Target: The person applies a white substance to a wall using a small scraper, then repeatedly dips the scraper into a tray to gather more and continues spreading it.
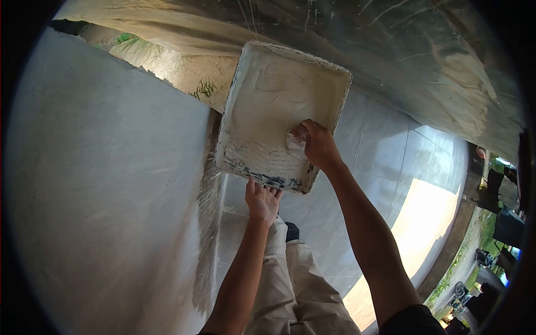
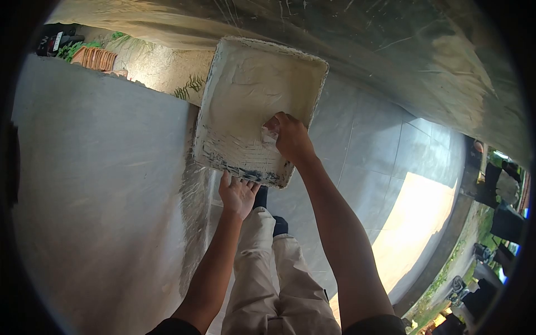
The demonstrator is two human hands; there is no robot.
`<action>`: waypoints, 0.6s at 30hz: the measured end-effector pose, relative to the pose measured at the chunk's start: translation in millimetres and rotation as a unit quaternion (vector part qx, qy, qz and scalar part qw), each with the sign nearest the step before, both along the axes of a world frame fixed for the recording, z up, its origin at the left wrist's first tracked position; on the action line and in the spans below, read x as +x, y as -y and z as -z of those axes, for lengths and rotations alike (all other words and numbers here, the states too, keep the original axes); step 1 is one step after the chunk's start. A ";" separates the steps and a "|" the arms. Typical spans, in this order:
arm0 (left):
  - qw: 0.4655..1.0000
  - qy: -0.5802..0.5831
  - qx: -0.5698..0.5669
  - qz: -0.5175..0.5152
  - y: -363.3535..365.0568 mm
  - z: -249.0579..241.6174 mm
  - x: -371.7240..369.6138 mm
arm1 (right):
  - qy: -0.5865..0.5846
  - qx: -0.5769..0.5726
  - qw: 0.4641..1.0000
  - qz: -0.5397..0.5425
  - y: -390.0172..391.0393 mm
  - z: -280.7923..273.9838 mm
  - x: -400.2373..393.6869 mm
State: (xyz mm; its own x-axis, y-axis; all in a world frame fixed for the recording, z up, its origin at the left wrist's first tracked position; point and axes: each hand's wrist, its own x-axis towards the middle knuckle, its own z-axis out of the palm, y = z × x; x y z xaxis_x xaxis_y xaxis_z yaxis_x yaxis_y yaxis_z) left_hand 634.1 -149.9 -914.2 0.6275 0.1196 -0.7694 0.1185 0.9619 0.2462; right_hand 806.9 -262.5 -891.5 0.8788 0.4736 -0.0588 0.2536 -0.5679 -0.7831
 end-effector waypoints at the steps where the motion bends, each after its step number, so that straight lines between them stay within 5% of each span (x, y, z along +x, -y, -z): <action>1: 1.000 0.004 0.001 -0.002 1.2 -0.6 1.1 | 0.001 -0.001 1.000 0.000 0.0 1.8 -1.9; 9: 1.000 0.013 -0.012 -0.017 2.4 0.5 2.2 | -0.034 -0.006 0.997 0.064 -7.1 9.6 -34.4; 18: 0.997 0.051 -0.048 -0.041 2.4 5.8 -0.4 | -0.030 0.002 0.999 0.014 -15.9 17.6 -61.5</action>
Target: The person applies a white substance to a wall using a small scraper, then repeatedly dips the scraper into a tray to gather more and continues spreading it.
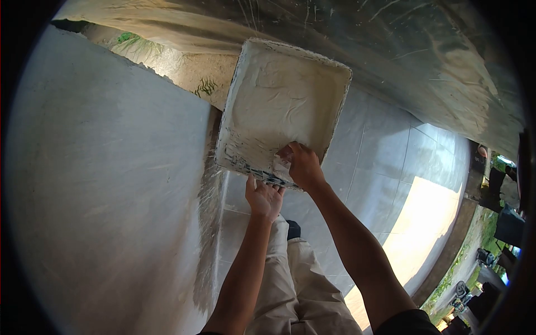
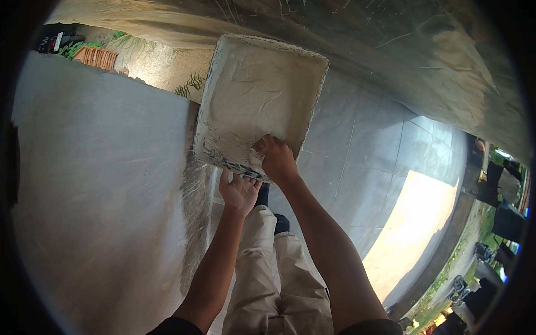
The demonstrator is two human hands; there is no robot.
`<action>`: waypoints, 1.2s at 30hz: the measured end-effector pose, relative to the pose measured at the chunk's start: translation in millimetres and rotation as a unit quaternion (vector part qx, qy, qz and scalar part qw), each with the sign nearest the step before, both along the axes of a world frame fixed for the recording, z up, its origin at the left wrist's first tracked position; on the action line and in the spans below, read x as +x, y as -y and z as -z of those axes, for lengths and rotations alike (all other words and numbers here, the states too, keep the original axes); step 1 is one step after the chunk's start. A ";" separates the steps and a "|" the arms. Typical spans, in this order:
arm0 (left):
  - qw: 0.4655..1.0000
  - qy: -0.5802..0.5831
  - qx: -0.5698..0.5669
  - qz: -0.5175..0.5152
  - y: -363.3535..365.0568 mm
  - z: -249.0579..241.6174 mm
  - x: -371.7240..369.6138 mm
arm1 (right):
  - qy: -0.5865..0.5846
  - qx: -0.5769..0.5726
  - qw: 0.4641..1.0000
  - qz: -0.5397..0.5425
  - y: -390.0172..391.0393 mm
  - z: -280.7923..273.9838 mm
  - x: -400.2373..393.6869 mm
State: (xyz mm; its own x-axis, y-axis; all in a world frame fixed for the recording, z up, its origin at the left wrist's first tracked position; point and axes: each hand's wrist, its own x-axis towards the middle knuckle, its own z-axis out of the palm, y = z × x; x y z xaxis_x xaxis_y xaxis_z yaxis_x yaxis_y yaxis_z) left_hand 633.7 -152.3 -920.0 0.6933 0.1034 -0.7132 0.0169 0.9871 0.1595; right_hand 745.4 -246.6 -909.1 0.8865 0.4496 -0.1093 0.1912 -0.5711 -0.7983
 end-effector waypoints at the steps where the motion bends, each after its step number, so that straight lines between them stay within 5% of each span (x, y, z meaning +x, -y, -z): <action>1: 1.000 0.002 -0.005 -0.005 0.2 0.1 -0.3 | 0.000 0.000 1.000 0.000 1.2 2.8 -1.6; 25: 0.999 0.024 0.017 0.040 -5.0 -1.6 0.5 | -0.058 0.065 0.994 -0.067 15.3 2.2 8.3; 34: 0.990 -0.089 0.073 0.078 -5.7 -44.8 -12.9 | -0.146 0.083 0.979 0.113 26.5 -34.5 -0.8; 36: 0.988 -0.080 0.100 0.088 -5.8 -73.6 -10.3 | -0.189 0.177 0.953 0.154 29.5 -57.7 -0.2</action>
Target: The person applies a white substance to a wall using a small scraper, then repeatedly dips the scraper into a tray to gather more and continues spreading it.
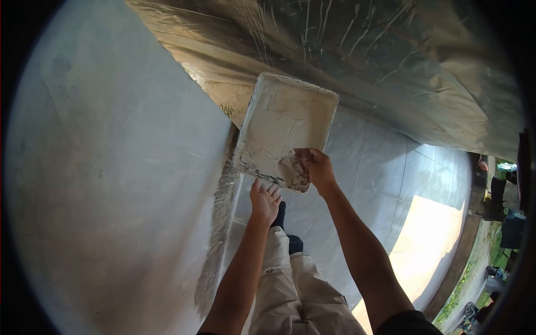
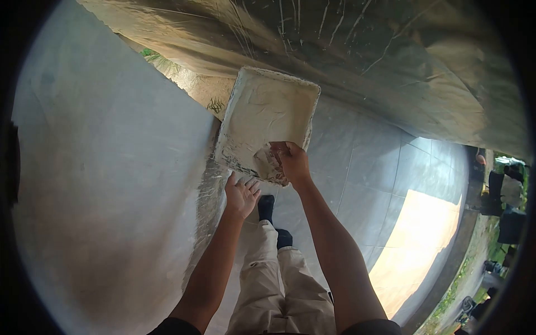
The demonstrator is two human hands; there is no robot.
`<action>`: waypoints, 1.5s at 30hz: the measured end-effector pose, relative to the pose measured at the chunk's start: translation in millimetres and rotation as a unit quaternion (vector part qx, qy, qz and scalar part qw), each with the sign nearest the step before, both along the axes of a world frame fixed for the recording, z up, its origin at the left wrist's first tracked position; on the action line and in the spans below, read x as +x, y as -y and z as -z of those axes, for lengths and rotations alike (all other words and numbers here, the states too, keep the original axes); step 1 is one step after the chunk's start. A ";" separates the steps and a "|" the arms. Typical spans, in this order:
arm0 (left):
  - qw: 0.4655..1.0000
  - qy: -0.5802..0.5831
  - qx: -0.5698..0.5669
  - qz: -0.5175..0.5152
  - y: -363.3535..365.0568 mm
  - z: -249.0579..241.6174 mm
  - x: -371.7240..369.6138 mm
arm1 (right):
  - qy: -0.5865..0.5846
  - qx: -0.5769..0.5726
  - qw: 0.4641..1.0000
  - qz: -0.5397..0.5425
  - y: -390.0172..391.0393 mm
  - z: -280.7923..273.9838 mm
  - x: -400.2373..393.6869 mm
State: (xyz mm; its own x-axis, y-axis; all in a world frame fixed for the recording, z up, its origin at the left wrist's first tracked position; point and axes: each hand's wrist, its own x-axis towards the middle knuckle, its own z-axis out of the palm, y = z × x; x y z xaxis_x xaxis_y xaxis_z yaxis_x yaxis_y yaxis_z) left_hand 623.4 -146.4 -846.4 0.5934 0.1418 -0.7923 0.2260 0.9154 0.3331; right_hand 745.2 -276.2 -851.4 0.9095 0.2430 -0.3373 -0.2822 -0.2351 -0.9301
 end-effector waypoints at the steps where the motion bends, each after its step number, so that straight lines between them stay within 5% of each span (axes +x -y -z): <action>1: 1.000 -0.001 0.020 0.013 -0.5 -15.5 2.7 | 0.014 0.009 1.000 0.002 1.9 -15.3 0.2; 7: 0.993 0.065 0.093 0.039 -3.0 -116.9 25.4 | -0.131 0.255 0.957 0.047 13.0 -112.8 6.7; 17: 0.947 0.208 0.245 0.015 -18.6 -320.4 54.8 | -0.073 0.471 0.879 -0.003 5.4 -321.3 1.2; 27: 0.823 0.424 0.378 0.015 -35.7 -523.9 7.2 | 0.010 0.559 0.813 -0.164 -8.0 -496.2 -37.2; 36: 0.694 0.483 0.529 -0.072 -68.5 -674.1 -85.7 | 0.089 0.621 0.725 -0.284 -48.2 -631.2 -93.5; 45: 0.579 0.421 0.683 -0.143 -93.7 -785.2 -222.8 | 0.115 0.632 0.665 -0.381 -101.1 -731.1 -189.0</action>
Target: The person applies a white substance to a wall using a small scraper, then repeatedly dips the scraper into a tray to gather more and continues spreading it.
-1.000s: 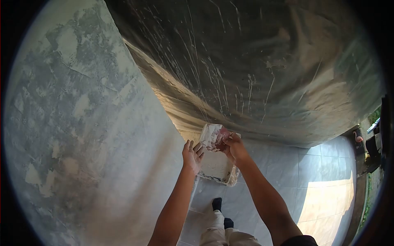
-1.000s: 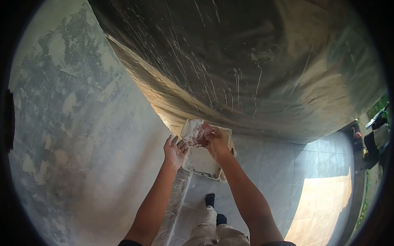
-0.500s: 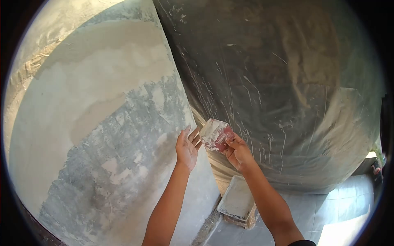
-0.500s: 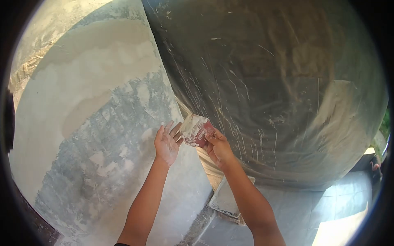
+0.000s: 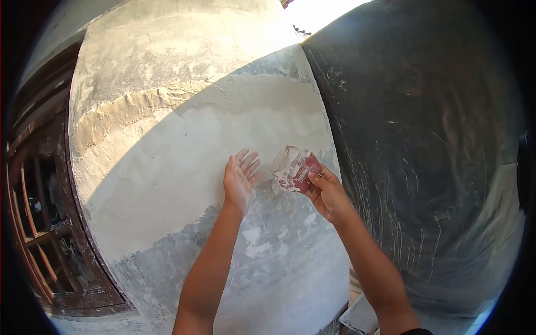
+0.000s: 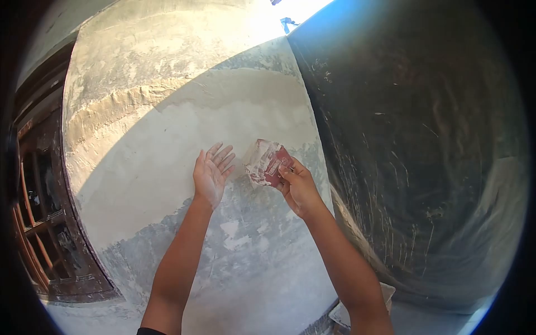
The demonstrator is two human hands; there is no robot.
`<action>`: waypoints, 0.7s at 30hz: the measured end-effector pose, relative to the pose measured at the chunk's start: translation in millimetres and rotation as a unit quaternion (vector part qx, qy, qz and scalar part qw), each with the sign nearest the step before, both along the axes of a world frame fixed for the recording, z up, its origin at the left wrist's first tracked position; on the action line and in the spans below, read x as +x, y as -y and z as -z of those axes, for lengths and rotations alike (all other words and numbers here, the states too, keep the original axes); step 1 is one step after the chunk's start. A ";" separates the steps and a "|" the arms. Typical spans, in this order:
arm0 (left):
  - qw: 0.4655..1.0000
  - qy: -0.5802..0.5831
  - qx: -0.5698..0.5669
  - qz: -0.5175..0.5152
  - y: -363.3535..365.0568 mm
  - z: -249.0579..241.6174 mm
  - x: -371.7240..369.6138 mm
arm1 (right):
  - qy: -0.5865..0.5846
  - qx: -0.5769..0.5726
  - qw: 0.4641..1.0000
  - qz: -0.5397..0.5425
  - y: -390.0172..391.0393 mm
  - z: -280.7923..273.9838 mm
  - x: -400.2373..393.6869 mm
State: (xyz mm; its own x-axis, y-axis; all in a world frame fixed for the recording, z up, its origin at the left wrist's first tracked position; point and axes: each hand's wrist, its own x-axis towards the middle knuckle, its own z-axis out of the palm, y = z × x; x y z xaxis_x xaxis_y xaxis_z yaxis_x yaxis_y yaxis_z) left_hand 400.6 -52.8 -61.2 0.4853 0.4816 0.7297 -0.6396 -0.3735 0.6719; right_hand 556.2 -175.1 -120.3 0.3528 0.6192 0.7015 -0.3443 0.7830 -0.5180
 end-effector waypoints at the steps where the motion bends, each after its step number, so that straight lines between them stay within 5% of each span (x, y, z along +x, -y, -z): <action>1: 0.999 -0.001 0.020 -0.031 -2.6 -10.0 -16.6 | 0.006 0.007 1.000 -0.015 -6.0 -10.8 -12.6; 8: 0.948 0.039 0.192 -0.249 -20.0 -80.9 -129.9 | 0.021 0.060 0.998 -0.005 -54.3 -78.2 -93.2; 10: 0.839 0.034 0.351 -0.414 -13.6 -97.8 -166.3 | 0.026 0.093 0.995 0.001 -67.6 -93.4 -116.3; 11: 0.835 0.034 0.353 -0.420 -13.8 -109.0 -180.0 | 0.027 0.096 0.995 -0.005 -73.2 -102.9 -125.0; 13: 0.674 0.042 0.479 -0.561 -17.4 -123.5 -208.5 | 0.075 0.098 0.987 0.103 -86.6 -115.6 -144.9; 14: 0.612 0.032 0.515 -0.599 -16.2 -125.8 -221.2 | 0.077 0.101 0.987 0.100 -93.3 -120.1 -154.8; 15: 0.610 0.034 0.515 -0.601 -21.7 -127.6 -232.3 | 0.106 0.121 0.969 0.188 -99.9 -123.5 -164.8; 17: 0.458 0.058 0.589 -0.663 -32.9 -133.6 -249.9 | 0.134 0.140 0.943 0.272 -104.5 -131.8 -185.6; 19: 0.440 0.047 0.593 -0.673 -41.7 -134.8 -261.1 | 0.187 0.163 0.868 0.431 -100.7 -139.0 -206.3; 21: 0.428 0.051 0.579 -0.692 -41.9 -132.0 -262.4 | 0.211 0.158 0.864 0.429 -101.6 -146.1 -221.9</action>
State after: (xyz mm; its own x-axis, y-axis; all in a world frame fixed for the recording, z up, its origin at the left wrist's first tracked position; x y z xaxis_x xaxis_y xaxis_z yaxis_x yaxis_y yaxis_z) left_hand 138.2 -10.9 70.8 0.2577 -0.4573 0.8512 0.7292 -0.4859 -0.4818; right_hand 334.3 -73.5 25.8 0.2584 0.0110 0.9660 0.5999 0.7819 -0.1694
